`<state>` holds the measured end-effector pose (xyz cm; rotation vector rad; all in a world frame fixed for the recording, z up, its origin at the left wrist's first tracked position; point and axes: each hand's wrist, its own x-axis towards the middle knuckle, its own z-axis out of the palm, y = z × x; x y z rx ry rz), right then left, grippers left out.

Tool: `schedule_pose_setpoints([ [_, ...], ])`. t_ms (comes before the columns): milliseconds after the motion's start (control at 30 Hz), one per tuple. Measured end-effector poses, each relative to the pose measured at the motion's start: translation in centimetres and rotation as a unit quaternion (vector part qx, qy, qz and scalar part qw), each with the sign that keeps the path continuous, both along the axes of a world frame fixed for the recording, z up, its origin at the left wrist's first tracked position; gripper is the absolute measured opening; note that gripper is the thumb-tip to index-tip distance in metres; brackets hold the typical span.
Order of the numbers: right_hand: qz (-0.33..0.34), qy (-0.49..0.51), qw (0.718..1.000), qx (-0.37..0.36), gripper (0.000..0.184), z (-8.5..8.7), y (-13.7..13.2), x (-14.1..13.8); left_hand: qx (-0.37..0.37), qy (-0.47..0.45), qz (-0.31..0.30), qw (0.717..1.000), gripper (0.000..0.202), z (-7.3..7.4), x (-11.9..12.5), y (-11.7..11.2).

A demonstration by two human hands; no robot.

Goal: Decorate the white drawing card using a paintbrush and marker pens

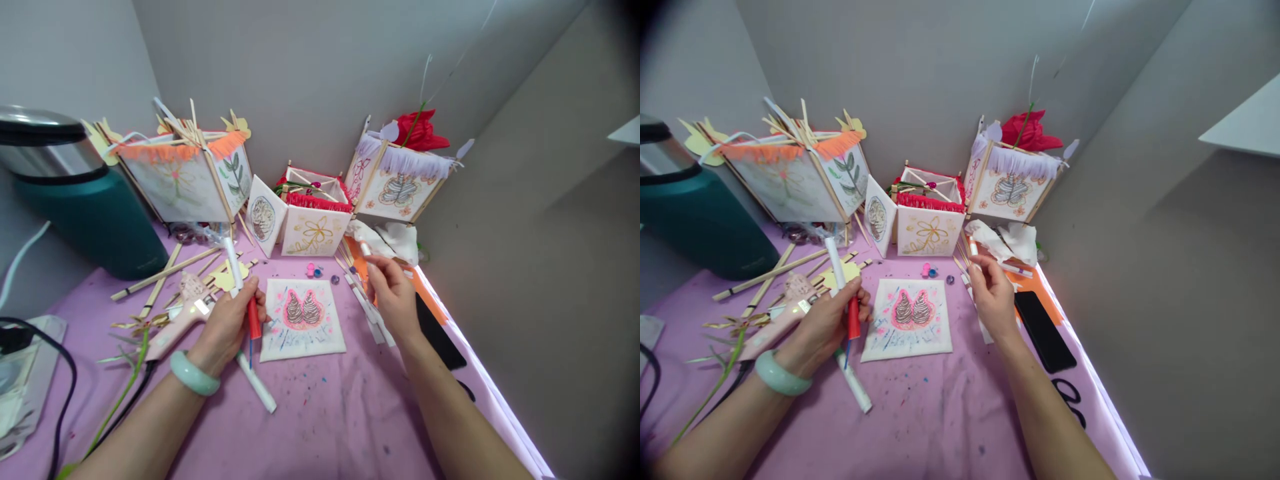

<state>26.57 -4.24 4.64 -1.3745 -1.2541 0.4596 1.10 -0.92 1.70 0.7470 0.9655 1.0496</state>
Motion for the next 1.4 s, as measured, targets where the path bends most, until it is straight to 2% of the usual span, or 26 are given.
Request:
schedule_pose_setpoints([
  [100,0.009,0.026,0.999,0.045,0.026,1.6,0.3,-0.4,-0.002,0.023,-0.009,1.000,0.038,-0.2,0.0,0.1],
  [233,0.024,0.032,0.996,0.083,0.021,2.3,0.7,-0.4,-0.006,0.038,-0.016,0.999,0.039,-0.4,-0.1,0.1],
  [400,0.093,0.170,0.974,0.120,0.009,3.5,1.0,-0.3,-0.001,0.053,-0.021,0.998,0.042,-0.4,0.0,0.1],
  [533,0.146,0.276,0.945,0.102,0.017,4.0,1.1,-0.2,-0.005,0.096,-0.035,0.995,0.042,-0.5,0.1,-0.1],
  [600,0.156,0.316,0.933,0.074,0.016,3.3,1.2,-0.1,-0.008,0.118,-0.040,0.992,0.041,-0.5,0.1,-0.2],
  [667,0.151,0.321,0.934,0.040,0.017,1.8,1.5,-0.1,-0.011,0.126,-0.039,0.991,0.041,-0.4,0.1,-0.3],
  [800,0.103,0.230,0.968,0.003,0.025,-2.2,2.4,-0.7,-0.019,0.103,-0.028,0.994,0.040,-0.1,0.1,-0.2],
  [900,0.038,0.194,0.980,0.011,0.027,-4.2,2.9,-1.3,-0.019,0.089,-0.027,0.996,0.039,-0.1,0.1,0.0],
  [1000,-0.013,0.184,0.982,0.030,0.032,-4.8,3.0,-1.4,-0.018,0.111,-0.036,0.993,0.039,-0.3,0.1,0.0],
  [1067,-0.020,0.189,0.981,0.038,0.030,-4.7,2.9,-1.4,-0.018,0.139,-0.039,0.989,0.039,-0.4,0.2,-0.1],
  [1167,0.021,0.237,0.971,-0.002,0.026,-4.8,2.9,-1.2,-0.019,0.166,-0.047,0.985,0.040,-0.4,0.2,-0.2],
  [1267,0.087,0.316,0.942,-0.073,0.039,-5.0,3.2,-1.2,-0.014,0.170,-0.056,0.984,0.040,-0.5,0.1,-0.2],
  [1333,0.103,0.364,0.922,-0.080,0.037,-5.0,3.4,-1.3,-0.010,0.162,-0.056,0.985,0.040,-0.6,0.1,-0.1],
  [1400,0.101,0.388,0.914,-0.060,0.034,-4.9,3.5,-1.3,-0.009,0.150,-0.056,0.987,0.040,-0.8,0.0,-0.1],
])
